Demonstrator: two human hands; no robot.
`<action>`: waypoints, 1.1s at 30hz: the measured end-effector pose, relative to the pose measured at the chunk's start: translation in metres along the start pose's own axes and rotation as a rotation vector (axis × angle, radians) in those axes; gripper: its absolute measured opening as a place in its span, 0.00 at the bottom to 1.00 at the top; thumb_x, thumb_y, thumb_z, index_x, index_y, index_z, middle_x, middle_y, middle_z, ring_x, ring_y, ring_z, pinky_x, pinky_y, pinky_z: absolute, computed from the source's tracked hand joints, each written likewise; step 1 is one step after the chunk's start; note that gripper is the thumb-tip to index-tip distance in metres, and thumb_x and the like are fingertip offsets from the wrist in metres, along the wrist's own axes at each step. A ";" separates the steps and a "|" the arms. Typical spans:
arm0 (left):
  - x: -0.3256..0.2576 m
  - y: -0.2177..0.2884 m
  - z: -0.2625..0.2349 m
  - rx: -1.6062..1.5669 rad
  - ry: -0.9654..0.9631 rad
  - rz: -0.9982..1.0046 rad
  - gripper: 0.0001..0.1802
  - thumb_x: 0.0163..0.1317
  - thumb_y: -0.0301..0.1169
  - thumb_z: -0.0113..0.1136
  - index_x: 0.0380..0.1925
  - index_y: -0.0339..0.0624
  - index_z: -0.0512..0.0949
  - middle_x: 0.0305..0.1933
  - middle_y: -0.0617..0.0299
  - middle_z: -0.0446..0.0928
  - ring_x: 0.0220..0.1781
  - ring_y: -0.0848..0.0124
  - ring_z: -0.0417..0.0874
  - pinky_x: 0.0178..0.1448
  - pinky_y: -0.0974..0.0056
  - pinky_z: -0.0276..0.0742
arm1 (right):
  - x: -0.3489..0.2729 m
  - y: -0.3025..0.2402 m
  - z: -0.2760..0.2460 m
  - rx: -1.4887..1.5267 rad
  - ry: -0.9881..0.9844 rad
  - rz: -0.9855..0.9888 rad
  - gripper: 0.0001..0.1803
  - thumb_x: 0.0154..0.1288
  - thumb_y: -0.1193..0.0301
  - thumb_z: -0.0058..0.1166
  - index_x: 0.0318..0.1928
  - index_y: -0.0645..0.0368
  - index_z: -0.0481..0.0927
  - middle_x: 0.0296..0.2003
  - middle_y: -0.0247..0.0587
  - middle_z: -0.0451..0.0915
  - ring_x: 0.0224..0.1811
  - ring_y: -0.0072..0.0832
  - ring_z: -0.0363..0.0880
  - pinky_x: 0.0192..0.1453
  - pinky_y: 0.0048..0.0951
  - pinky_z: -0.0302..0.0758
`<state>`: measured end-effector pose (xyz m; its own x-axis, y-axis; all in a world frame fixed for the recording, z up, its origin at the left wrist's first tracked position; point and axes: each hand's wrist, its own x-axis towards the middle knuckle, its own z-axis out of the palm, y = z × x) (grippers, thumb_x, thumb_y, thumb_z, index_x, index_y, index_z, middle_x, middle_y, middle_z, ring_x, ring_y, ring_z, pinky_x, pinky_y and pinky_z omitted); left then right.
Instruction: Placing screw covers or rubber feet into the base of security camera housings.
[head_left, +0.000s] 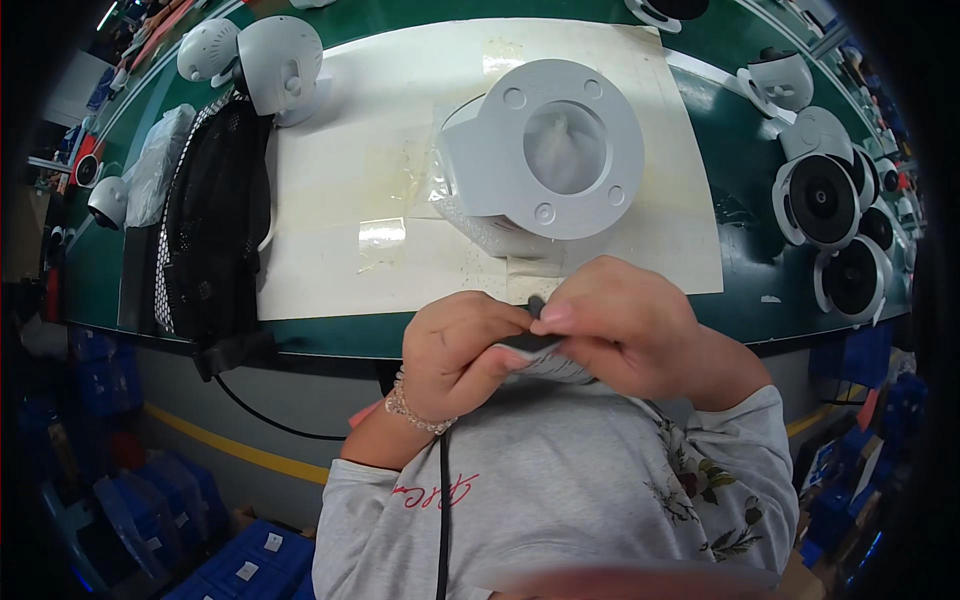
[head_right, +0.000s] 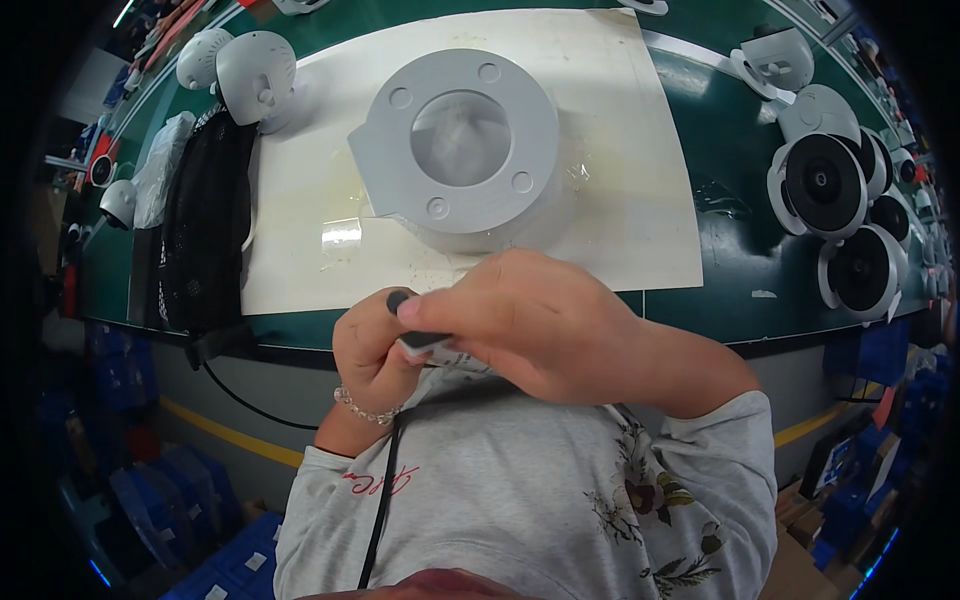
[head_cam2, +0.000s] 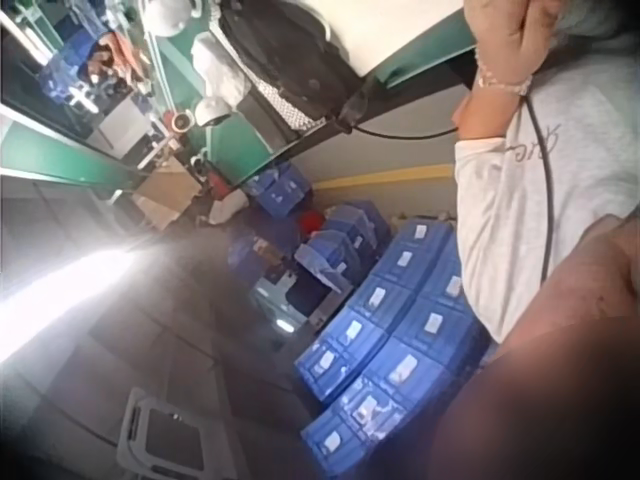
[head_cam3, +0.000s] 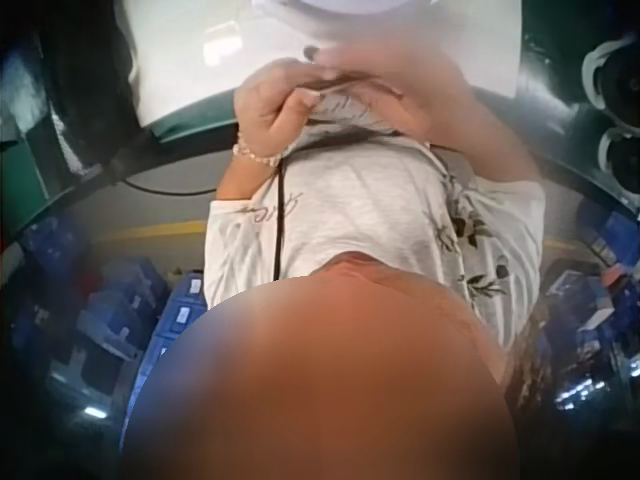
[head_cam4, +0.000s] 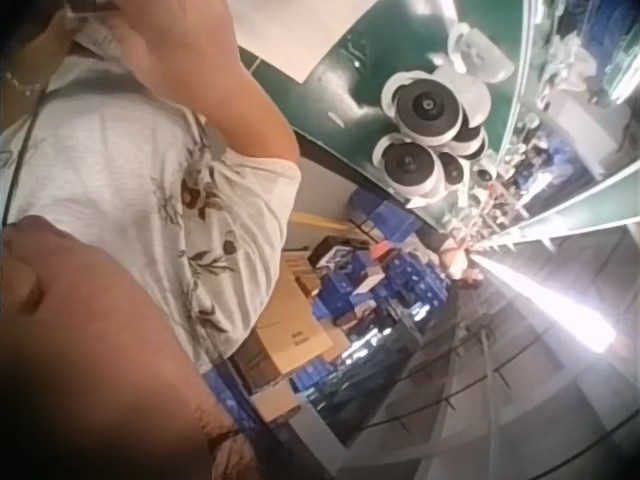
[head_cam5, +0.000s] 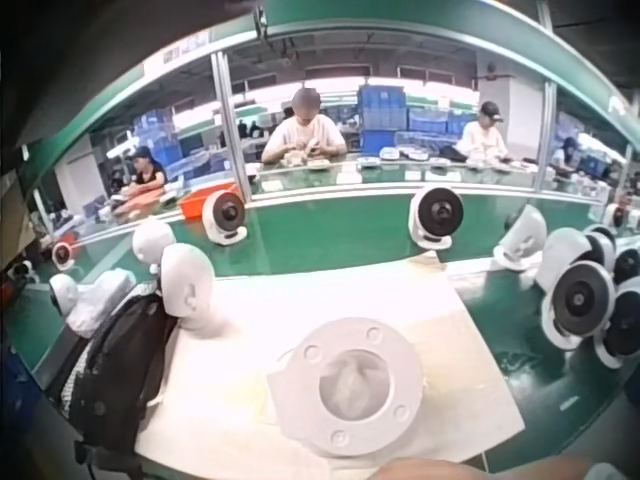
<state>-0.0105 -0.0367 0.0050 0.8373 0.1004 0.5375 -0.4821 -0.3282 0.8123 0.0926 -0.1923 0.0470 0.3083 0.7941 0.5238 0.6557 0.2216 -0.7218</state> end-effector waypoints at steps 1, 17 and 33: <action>0.001 0.000 0.000 -0.033 0.032 -0.006 0.06 0.48 0.28 0.58 0.21 0.36 0.73 0.27 0.55 0.77 0.24 0.64 0.76 0.28 0.67 0.70 | -0.001 0.002 0.001 -0.032 -0.014 -0.058 0.16 0.44 0.84 0.58 0.36 0.57 0.73 0.30 0.38 0.77 0.32 0.34 0.78 0.34 0.30 0.72; 0.000 0.003 -0.006 -0.130 -0.036 -0.187 0.12 0.52 0.34 0.57 0.31 0.35 0.76 0.34 0.55 0.78 0.33 0.66 0.79 0.36 0.70 0.72 | -0.002 0.001 0.005 0.001 -0.009 0.054 0.24 0.45 0.81 0.61 0.43 0.58 0.66 0.34 0.43 0.76 0.34 0.32 0.77 0.36 0.28 0.74; -0.001 0.003 -0.006 -0.039 -0.020 -0.167 0.06 0.55 0.26 0.53 0.25 0.35 0.75 0.25 0.56 0.77 0.25 0.66 0.77 0.30 0.69 0.71 | -0.008 0.010 0.014 -0.068 0.046 0.025 0.27 0.47 0.83 0.59 0.47 0.61 0.60 0.31 0.43 0.77 0.33 0.33 0.79 0.36 0.30 0.76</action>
<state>-0.0141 -0.0323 0.0079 0.9113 0.1310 0.3903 -0.3456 -0.2715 0.8982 0.0872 -0.1890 0.0294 0.3552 0.7717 0.5275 0.6922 0.1622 -0.7033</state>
